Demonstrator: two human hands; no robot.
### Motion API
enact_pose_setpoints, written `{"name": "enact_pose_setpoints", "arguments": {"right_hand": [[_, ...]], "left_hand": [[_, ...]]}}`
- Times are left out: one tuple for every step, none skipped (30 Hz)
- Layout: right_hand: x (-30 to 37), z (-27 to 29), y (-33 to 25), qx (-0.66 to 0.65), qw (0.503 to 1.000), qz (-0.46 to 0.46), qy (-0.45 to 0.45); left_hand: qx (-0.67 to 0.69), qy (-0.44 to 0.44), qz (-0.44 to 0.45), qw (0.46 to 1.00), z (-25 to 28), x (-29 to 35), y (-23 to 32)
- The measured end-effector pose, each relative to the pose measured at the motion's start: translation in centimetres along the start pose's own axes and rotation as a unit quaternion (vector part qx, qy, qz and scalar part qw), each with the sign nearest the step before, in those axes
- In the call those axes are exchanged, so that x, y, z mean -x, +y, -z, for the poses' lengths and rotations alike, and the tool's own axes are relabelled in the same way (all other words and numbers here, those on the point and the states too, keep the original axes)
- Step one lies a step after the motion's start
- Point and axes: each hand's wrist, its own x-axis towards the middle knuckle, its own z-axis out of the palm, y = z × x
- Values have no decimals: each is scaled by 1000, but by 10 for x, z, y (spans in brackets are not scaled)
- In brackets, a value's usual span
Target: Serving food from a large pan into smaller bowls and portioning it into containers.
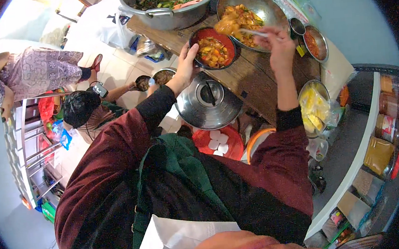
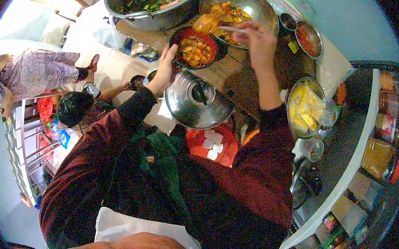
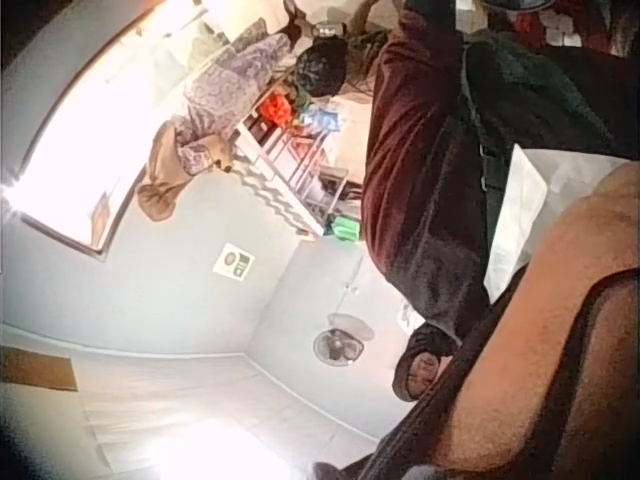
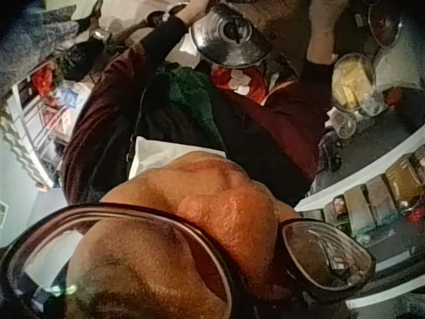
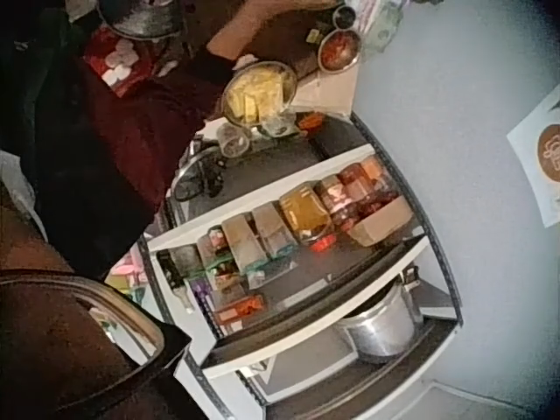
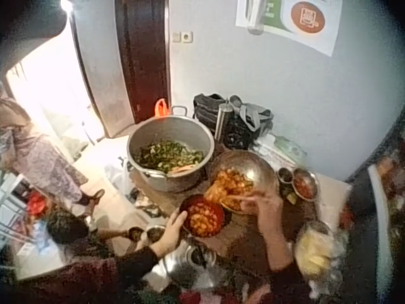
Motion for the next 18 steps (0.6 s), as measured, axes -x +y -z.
{"name": "enact_pose_setpoints", "arguments": {"right_hand": [[14, -13, -6, 107, 992, 31, -55], [27, -19, -5, 108, 992, 30, -53], [39, -23, 2, 189, 966, 138, -108], [45, -26, 5, 265, 919, 242, -162], [46, -26, 4, 264, 920, 241, -162], [44, -24, 1, 276, 913, 276, -120], [43, -22, -3, 288, 903, 310, -76], [41, -20, -3, 287, 904, 309, -76], [37, -18, -3, 198, 955, 218, -37], [32, -15, -4, 104, 987, 124, 5], [26, -11, -6, 119, 988, 83, 47], [17, -4, -3, 119, 988, 84, 47], [6, 2, 2, 78, 993, 60, 73], [-5, 9, 7, 38, 994, 34, 101], [-14, 14, 14, 38, 994, 34, 102], [-22, 20, 23, 103, 988, 26, 111], [-32, 26, 35, 167, 979, 17, 120], [-42, 39, 55, 169, 977, 17, 129]], "left_hand": [[1, 4, -3, 1000, 1, 1, 2], [-4, -5, -5, 1000, 0, 1, 1], [-9, -14, -8, 1000, -1, 0, 1], [-10, -13, -7, 1000, -2, 1, 2], [4, -20, -13, 1000, -3, 1, 2], [18, -27, -19, 999, -3, 1, 3], [17, -27, -18, 999, -5, 2, 5], [11, -25, -20, 999, -7, 4, 7], [5, -22, -22, 999, -9, 7, 9], [4, -24, -22, 999, -8, 7, 9], [-4, -25, -18, 1000, -7, 8, 10], [-12, -26, -14, 999, -6, 8, 10], [-12, -24, -16, 1000, -5, 9, 12], [-8, -15, -16, 1000, -5, 10, 11], [-4, -6, -16, 1000, -5, 10, 11], [-5, -10, -14, 1000, -7, 10, 11], [11, -16, -12, 1000, -8, 9, 10], [25, -28, -7, 999, -13, 7, 9]]}}
